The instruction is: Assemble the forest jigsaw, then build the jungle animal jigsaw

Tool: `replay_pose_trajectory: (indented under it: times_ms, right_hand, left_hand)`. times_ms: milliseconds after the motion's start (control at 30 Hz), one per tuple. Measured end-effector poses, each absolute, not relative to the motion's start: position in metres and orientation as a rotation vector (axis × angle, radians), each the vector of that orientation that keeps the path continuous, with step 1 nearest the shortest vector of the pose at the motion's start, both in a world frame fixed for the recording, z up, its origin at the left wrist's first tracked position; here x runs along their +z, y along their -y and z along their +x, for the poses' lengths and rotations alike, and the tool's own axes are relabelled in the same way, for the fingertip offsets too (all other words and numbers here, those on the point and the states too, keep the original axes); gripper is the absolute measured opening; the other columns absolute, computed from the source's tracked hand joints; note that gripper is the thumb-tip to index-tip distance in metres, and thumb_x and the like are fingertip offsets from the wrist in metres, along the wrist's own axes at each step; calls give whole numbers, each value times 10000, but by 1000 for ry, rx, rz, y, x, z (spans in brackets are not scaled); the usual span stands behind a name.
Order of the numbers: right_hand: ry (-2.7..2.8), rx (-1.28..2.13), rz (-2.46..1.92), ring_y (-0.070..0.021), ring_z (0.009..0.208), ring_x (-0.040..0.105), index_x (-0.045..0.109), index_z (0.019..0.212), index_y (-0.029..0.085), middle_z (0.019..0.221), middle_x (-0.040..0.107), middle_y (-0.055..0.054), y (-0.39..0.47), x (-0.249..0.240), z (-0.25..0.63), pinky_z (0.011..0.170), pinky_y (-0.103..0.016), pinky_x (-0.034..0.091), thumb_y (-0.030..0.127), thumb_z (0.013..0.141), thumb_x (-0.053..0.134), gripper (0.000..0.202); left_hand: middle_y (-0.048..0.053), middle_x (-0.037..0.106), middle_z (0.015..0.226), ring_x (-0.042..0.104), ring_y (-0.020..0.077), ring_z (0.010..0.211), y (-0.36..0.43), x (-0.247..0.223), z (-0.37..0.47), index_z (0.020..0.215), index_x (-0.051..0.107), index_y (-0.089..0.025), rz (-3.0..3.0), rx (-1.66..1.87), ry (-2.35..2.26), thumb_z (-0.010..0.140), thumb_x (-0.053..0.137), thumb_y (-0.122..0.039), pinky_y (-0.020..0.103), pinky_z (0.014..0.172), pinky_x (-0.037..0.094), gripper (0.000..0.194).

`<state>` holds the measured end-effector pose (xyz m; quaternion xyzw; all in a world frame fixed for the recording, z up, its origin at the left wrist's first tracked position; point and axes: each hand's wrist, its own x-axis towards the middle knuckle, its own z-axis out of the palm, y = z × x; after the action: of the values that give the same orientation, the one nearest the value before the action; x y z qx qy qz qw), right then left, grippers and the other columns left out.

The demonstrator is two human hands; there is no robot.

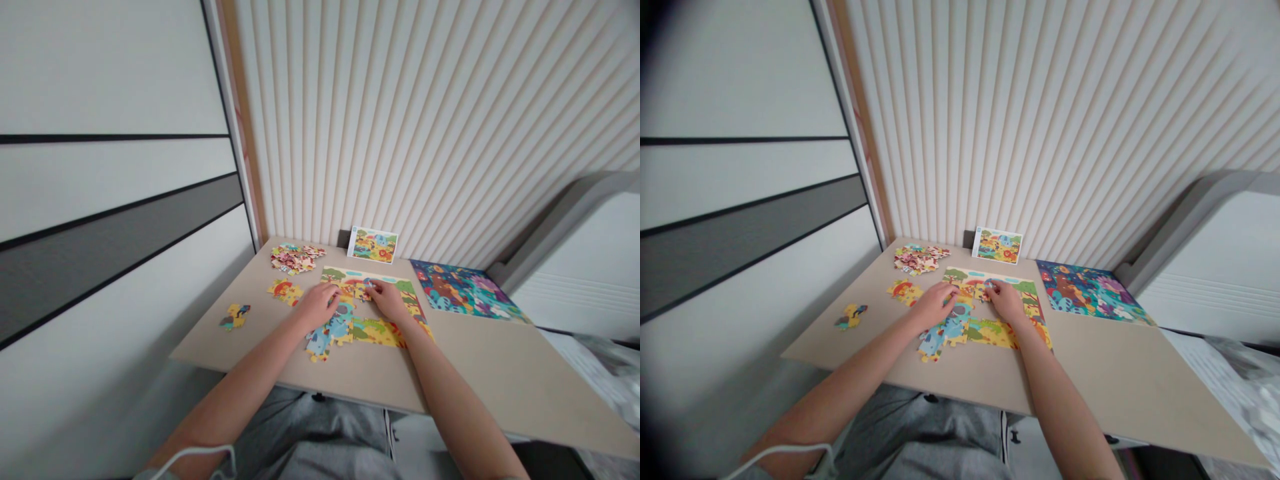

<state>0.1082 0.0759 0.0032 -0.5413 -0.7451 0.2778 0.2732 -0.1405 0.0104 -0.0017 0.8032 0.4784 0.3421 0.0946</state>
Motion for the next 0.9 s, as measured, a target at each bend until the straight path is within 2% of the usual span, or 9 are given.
replay_pose_trajectory:
  times_ms: [100, 300, 400, 633, 900]
  right_hand:
    - [2012, 557, -1574, -223, 815, 682, 702, 1248, 207, 875, 770, -52, -79, -1, 105, 723, -289, 465, 413, 910, 573, 416]
    - [2050, 423, -1650, -220, 829, 691, 720, 1208, 226, 891, 773, -51, -78, -2, 97, 702, -276, 430, 404, 919, 568, 372]
    - [2100, 352, -1694, -225, 860, 695, 717, 1206, 228, 936, 777, -68, -76, 1, 92, 719, -277, 429, 417, 938, 554, 366]
    - [2193, -33, -1731, -290, 1054, 616, 737, 1140, 211, 1048, 727, -156, -68, 2, 84, 865, -341, 425, 505, 959, 548, 393]
    - [2351, 94, -1567, -235, 1006, 607, 751, 1155, 238, 1029, 671, -114, -63, -1, 95, 897, -308, 418, 409, 1015, 476, 353]
  left_hand:
    - [91, 688, 1106, 617, 236, 1085, -23, 3, -138, 1117, 680, -207, 2481, 905, -1467, 989, 471, -220, 378, 1005, 476, 245]
    - [94, 697, 1066, 634, 233, 1045, -52, 8, -127, 1159, 728, -235, 2608, 739, -1424, 940, 493, -138, 377, 997, 484, 336]
    - [96, 699, 1142, 625, 240, 1098, -56, 0, -123, 1160, 740, -245, 2655, 694, -1398, 893, 523, -92, 386, 1024, 470, 376]
    - [94, 666, 1265, 579, 271, 1202, -59, -17, -123, 1218, 716, -262, 2687, 645, -1396, 851, 557, -63, 440, 1088, 412, 446]
    - [97, 648, 1309, 555, 282, 1238, -61, -23, -124, 1243, 703, -247, 2640, 669, -1393, 848, 519, -43, 441, 1126, 363, 480]
